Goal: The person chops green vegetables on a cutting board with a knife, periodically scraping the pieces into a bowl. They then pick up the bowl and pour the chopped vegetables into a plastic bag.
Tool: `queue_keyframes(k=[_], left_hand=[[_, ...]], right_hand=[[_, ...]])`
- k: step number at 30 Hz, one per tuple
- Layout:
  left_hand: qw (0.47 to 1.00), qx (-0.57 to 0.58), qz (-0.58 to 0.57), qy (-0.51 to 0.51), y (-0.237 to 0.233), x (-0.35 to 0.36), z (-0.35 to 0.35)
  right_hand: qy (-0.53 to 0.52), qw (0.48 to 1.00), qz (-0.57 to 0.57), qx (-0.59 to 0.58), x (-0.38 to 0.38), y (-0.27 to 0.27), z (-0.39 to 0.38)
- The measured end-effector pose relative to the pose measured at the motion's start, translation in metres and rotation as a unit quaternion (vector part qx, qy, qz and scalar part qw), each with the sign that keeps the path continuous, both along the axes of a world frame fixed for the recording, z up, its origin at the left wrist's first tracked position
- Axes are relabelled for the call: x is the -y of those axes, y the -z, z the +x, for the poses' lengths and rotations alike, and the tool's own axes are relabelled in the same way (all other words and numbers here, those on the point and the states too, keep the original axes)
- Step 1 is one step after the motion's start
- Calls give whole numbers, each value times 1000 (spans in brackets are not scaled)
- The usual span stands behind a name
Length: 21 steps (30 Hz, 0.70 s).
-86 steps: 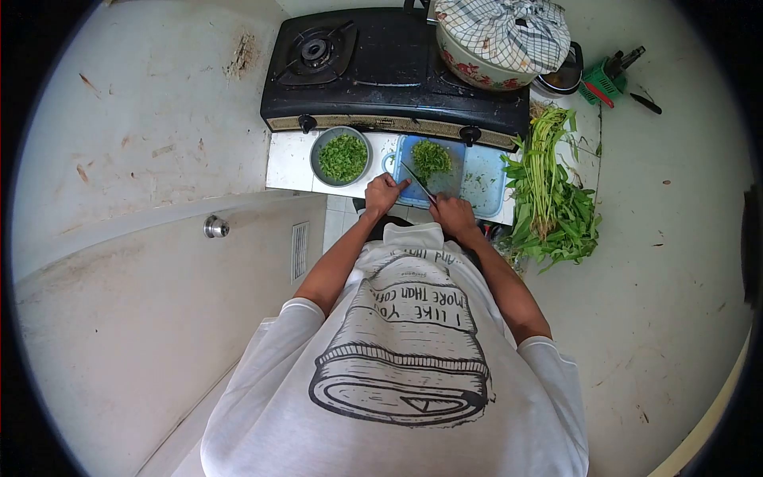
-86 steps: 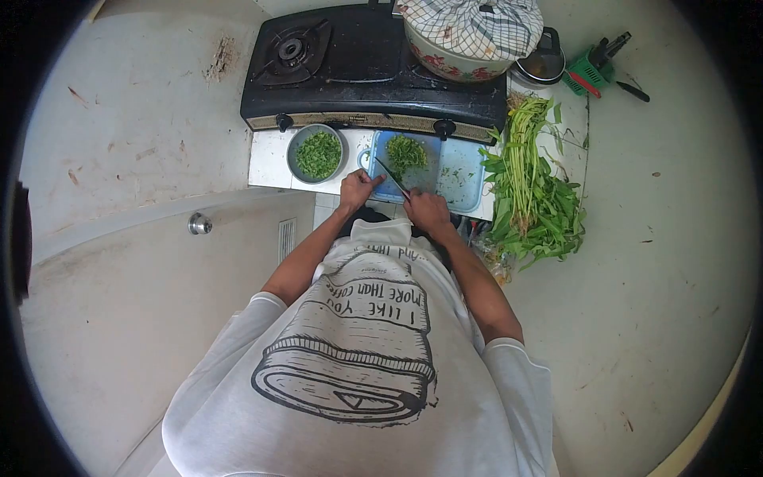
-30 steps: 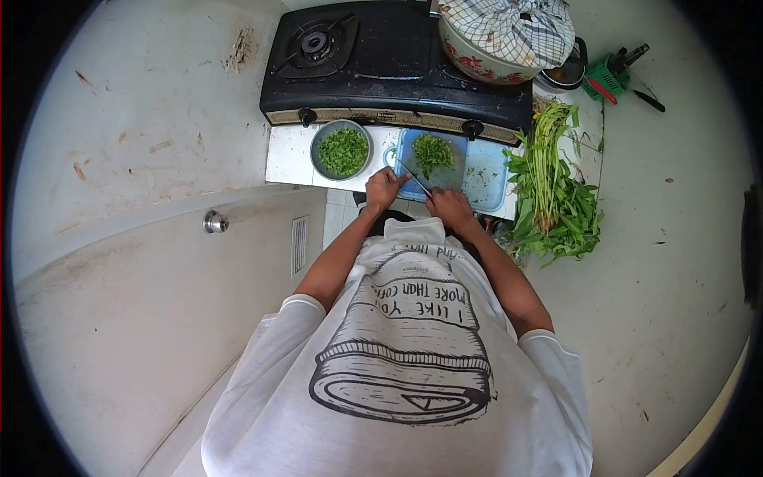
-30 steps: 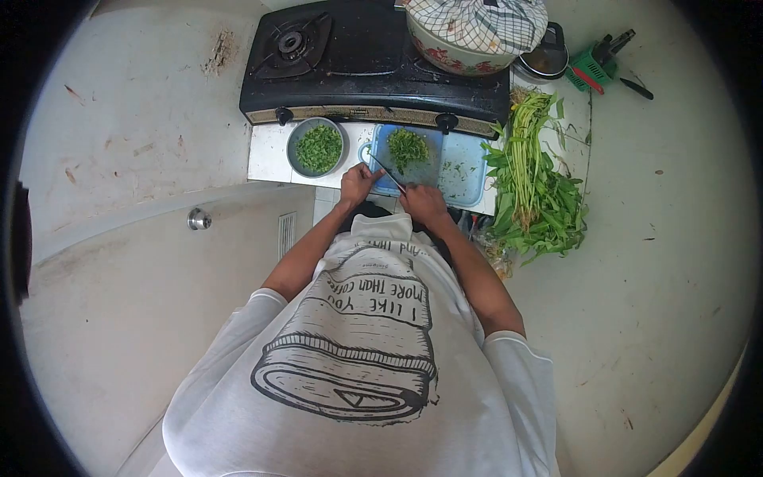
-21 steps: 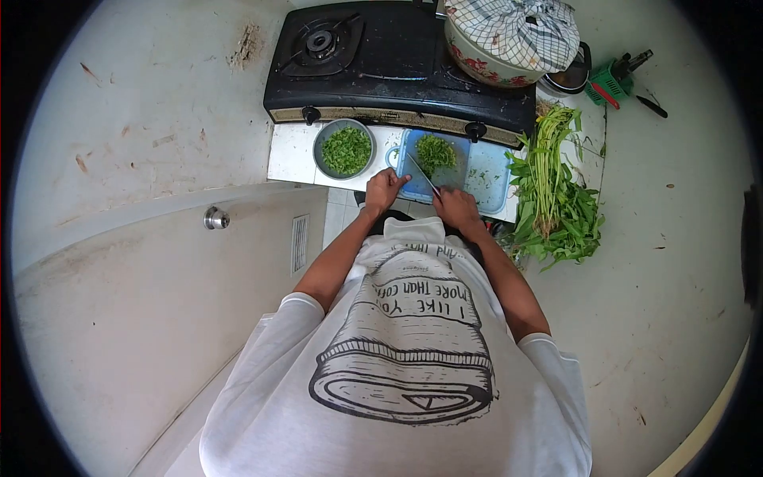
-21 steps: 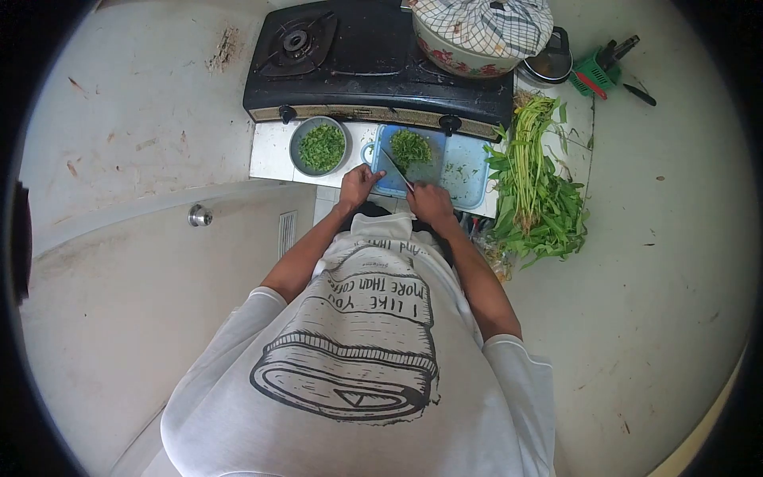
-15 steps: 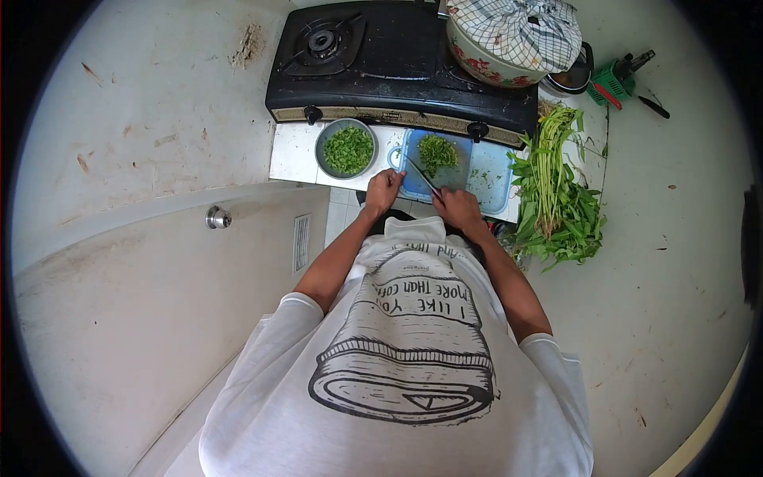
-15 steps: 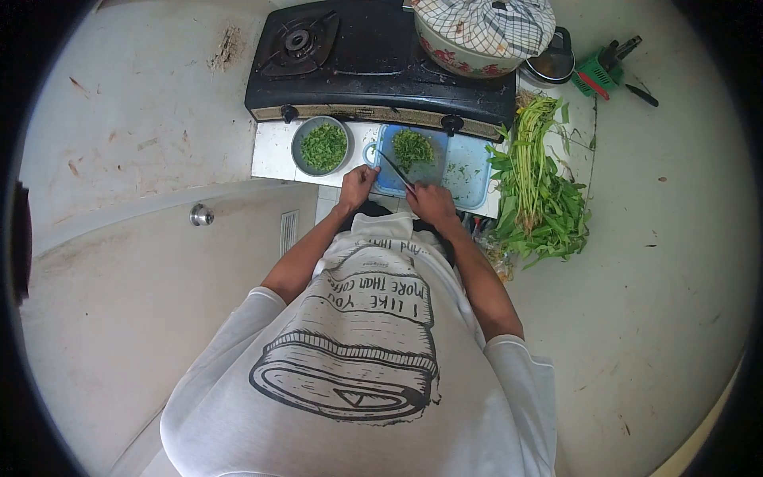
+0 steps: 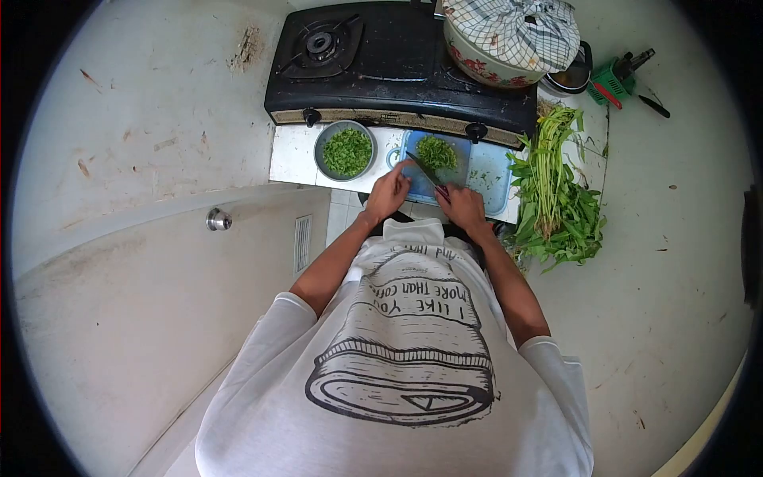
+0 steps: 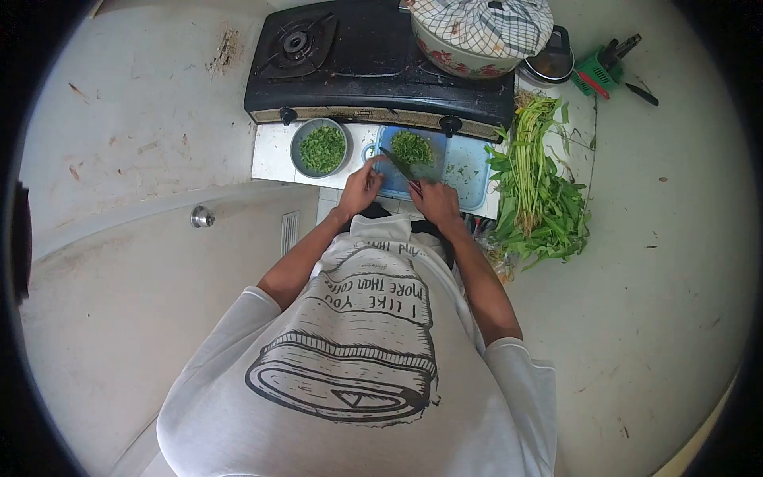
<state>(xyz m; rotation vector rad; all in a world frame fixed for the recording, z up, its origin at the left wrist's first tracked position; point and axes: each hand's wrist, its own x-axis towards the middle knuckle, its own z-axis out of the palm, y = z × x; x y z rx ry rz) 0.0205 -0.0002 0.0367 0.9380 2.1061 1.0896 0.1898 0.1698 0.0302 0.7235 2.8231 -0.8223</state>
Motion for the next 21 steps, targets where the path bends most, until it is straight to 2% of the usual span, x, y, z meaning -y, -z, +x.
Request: queue_keyframes(k=[4,7,10,11,13,16,21], left_hand=[[990,-63,-20,121,-2,-8,2],[987,-56,-50,142,-2,-15,-4],[986,-83,-7,143,5,-22,-9],[987,-66,-36,145,6,-23,-11],[984,-30,-92,147,-25,-29,-12],[988,-21,-42,146,-12,-26,-16],[986,-53,-36,156,-1,-28,-23]], right_hand=[[15,999,-23,-27,-2,-15,-1],[4,998,-3,-66,0,-13,4],[-4,996,19,-92,2,-10,7],[3,996,21,-83,2,-10,8],[15,997,25,-66,0,-11,10],[32,997,17,-70,0,-14,13],[17,996,3,-92,3,-17,18]])
